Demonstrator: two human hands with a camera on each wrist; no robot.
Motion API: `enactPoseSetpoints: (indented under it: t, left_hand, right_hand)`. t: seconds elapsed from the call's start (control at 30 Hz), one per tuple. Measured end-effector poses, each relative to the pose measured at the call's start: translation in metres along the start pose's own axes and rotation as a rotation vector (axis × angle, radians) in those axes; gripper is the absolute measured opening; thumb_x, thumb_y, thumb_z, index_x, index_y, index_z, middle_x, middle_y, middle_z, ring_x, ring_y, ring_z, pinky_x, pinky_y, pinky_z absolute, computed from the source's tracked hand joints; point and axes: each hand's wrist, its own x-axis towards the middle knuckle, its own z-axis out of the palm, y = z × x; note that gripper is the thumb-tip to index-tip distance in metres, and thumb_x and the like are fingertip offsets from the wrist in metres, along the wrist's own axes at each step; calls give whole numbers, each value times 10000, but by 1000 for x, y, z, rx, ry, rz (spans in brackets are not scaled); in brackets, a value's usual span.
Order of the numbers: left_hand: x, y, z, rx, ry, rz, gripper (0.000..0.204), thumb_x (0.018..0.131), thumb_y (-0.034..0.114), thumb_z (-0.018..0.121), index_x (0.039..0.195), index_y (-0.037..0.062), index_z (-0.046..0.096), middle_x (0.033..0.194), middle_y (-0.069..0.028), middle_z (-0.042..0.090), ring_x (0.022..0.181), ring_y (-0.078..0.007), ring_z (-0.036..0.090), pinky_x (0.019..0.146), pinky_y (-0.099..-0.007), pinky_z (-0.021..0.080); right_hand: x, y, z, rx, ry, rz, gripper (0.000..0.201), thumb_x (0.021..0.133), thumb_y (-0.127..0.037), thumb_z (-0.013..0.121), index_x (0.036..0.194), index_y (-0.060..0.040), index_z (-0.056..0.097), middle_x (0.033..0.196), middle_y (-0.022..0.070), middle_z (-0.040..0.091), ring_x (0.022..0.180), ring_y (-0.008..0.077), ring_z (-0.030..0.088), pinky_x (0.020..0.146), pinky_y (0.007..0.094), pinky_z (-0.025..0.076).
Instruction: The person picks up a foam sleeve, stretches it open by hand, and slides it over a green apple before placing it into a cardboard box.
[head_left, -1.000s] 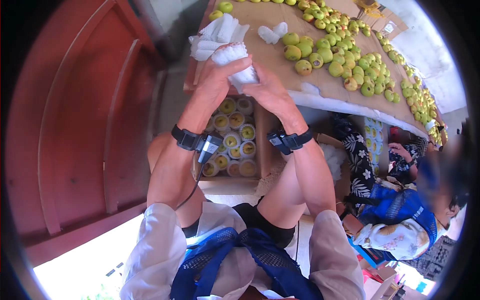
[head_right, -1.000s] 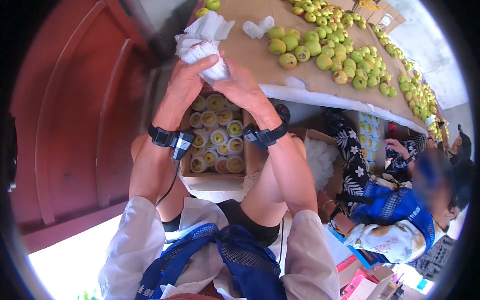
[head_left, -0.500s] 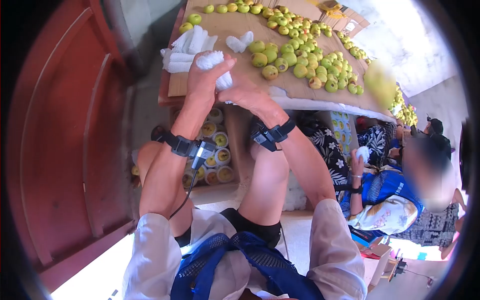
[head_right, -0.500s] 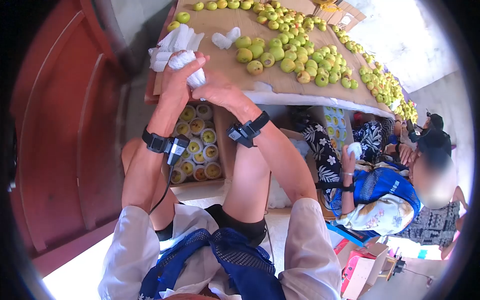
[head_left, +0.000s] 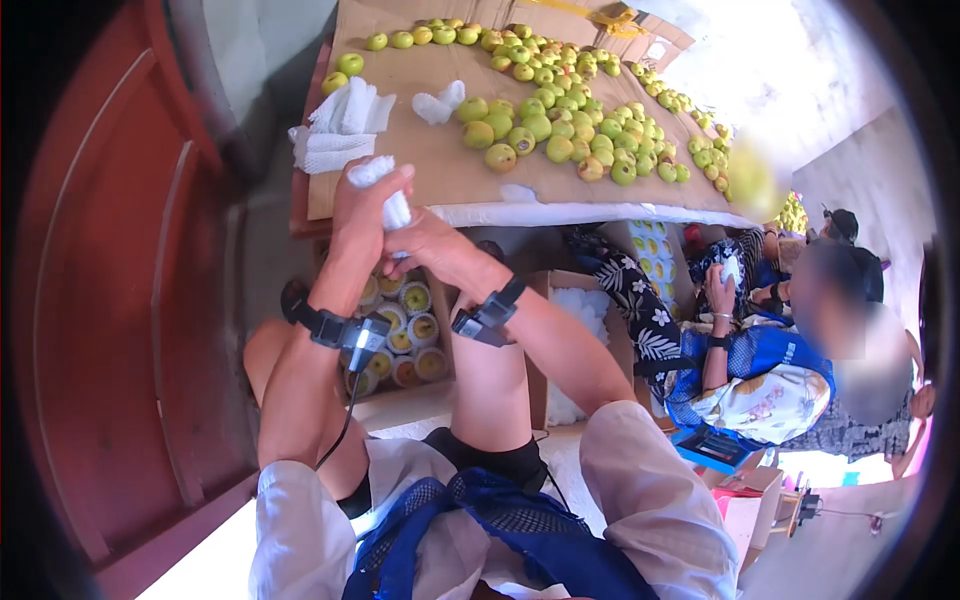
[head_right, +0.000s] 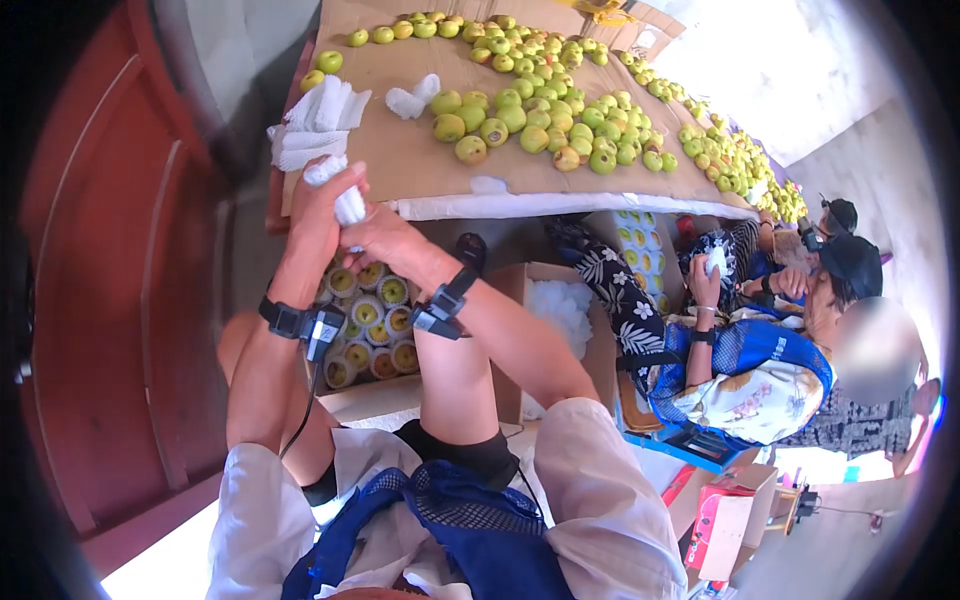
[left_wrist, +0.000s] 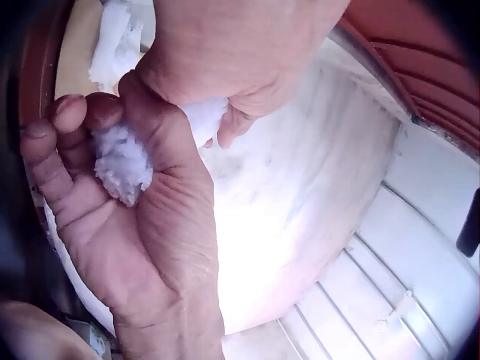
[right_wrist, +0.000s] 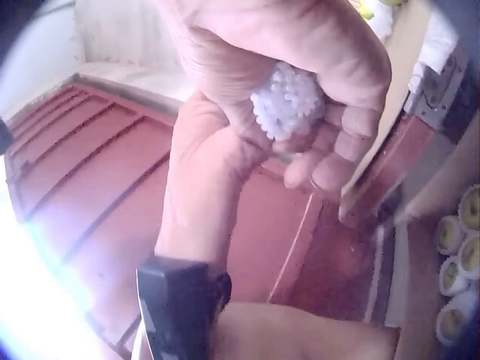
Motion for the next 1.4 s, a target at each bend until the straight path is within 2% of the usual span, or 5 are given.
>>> enactPoseSetpoints:
  t: [0.23, 0.5, 0.77, 1.07, 1.4]
  left_hand:
    - [3, -3, -7, -56, -44, 19, 277, 852, 52, 771, 1056, 43, 584, 742, -49, 613, 643, -152, 624, 563, -284, 509]
    - [1, -5, 1, -64, -241, -128, 423, 950, 146, 731, 1283, 30, 497, 1160, -137, 623, 1087, -273, 665, 942, -397, 543]
    - [13, -14, -31, 7, -413, -508, 441, 1011, 498, 599, 1099, 66, 591, 881, -71, 667, 987, -215, 695, 851, -360, 557]
    - [-55, 20, 2, 196, -930, -562, 608, 1016, 495, 574, 1344, -15, 537, 1198, -157, 666, 1089, -221, 665, 934, -352, 537]
    - [-78, 2, -22, 129, -907, -620, 817, 865, 590, 728, 1343, -38, 518, 1099, -165, 665, 956, -261, 698, 800, -392, 585]
  right_hand:
    - [2, -2, 9, -353, 149, -103, 229, 828, -136, 706, 999, -5, 629, 612, 68, 627, 461, 177, 617, 432, 303, 503]
    - [-23, -22, -37, -943, 330, -73, 259, 803, -189, 710, 1007, -29, 699, 745, 126, 715, 639, 268, 711, 549, 380, 558]
    - [-70, -36, -48, -1794, 222, -383, 210, 786, -134, 677, 985, -112, 740, 901, 138, 746, 869, 354, 731, 695, 470, 581]
    - [-107, -43, -33, -1863, 97, -650, 133, 792, -166, 661, 866, -61, 698, 756, 125, 694, 742, 335, 716, 593, 470, 561]
    - [-112, -38, -22, -1798, -4, -797, 138, 799, -180, 652, 859, -56, 653, 792, 103, 654, 790, 308, 705, 614, 442, 566]
